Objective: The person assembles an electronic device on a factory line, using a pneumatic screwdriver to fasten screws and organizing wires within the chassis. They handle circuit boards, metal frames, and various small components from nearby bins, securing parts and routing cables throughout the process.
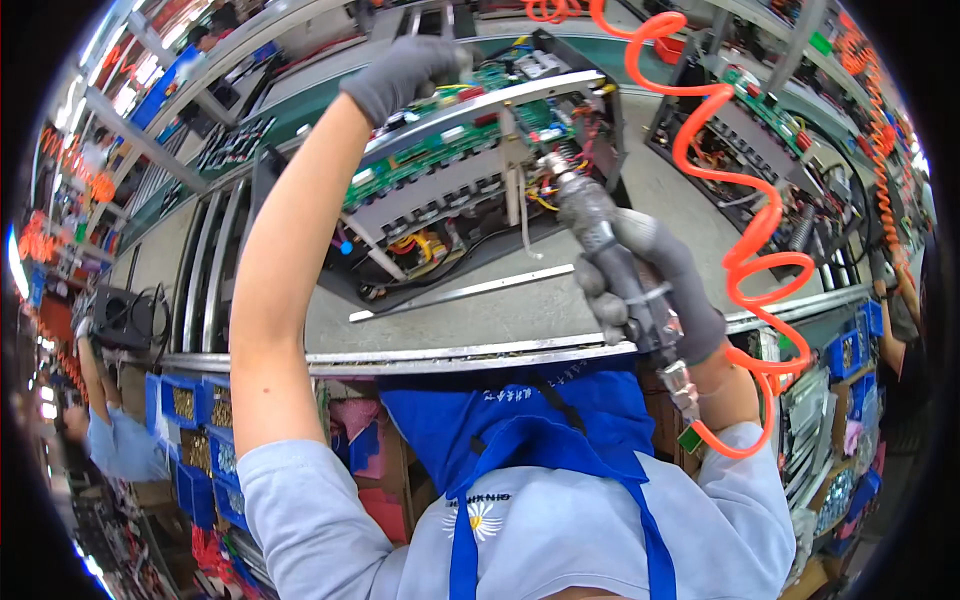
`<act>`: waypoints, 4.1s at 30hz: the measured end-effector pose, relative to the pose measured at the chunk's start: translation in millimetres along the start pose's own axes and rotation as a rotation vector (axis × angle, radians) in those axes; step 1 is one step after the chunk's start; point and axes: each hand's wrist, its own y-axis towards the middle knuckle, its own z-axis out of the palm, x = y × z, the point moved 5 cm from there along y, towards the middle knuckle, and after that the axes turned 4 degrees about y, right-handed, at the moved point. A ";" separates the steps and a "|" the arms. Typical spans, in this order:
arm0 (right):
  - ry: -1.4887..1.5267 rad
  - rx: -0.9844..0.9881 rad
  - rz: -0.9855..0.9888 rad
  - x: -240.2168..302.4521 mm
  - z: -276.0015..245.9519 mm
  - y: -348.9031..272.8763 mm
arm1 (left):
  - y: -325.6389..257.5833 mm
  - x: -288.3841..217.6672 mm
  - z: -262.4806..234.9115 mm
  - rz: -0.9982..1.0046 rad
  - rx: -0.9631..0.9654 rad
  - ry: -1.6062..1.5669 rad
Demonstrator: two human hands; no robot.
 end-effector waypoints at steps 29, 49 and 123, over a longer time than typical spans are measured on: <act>-0.193 0.320 0.111 -73.0 120.6 35.0 | -181.1 24.3 -98.5 0.173 -0.101 0.295; 0.552 0.463 0.230 -131.7 156.8 32.6 | -167.9 41.1 -102.2 0.051 0.108 0.561; 0.652 0.700 0.213 -117.5 176.3 36.3 | -561.1 149.1 -123.1 -0.986 -0.525 0.945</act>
